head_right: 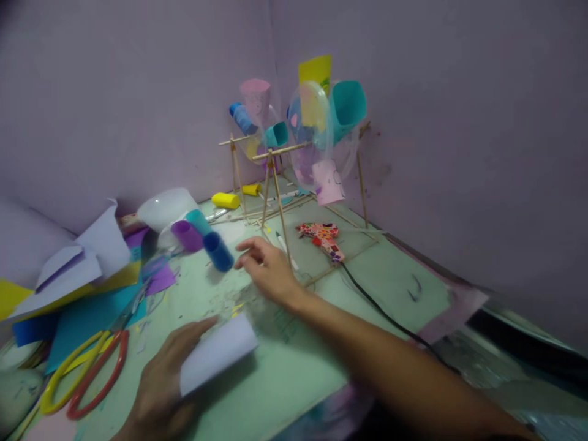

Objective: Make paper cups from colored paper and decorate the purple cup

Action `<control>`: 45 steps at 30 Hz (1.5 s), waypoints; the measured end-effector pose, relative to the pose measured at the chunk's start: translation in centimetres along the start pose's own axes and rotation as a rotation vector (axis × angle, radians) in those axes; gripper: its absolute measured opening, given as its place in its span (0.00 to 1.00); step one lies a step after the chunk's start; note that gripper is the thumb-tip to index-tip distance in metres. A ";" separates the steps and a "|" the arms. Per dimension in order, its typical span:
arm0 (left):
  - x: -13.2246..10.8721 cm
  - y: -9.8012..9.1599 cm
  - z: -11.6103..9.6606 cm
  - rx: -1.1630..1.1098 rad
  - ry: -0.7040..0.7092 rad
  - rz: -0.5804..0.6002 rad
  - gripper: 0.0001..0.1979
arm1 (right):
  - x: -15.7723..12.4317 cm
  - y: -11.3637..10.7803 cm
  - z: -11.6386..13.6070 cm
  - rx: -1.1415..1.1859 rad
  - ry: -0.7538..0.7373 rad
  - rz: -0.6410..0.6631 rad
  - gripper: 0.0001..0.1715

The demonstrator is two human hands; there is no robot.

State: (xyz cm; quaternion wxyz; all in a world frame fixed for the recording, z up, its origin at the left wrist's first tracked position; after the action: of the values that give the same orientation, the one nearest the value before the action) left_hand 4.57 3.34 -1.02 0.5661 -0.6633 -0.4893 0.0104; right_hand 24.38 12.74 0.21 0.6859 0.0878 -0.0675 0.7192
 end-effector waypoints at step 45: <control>-0.6 0.6 2.3 -1.050 -1.150 -0.370 0.16 | -3.2 3.6 0.1 0.038 0.136 0.363 0.32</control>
State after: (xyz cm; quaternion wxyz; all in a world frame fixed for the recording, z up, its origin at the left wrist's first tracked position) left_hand 3.29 4.70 -2.62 -0.1687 -0.6419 -0.7476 0.0249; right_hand 20.93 9.41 -0.35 0.5462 0.0385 -0.0220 0.8365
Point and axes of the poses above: each hand's wrist, its own x-axis towards the middle knuckle, its own y-axis out of the palm, z = x × y, the point moved 3 cm from there along x, towards the middle knuckle, and after that the axes turned 1 degree about y, right-handed, at the moved point
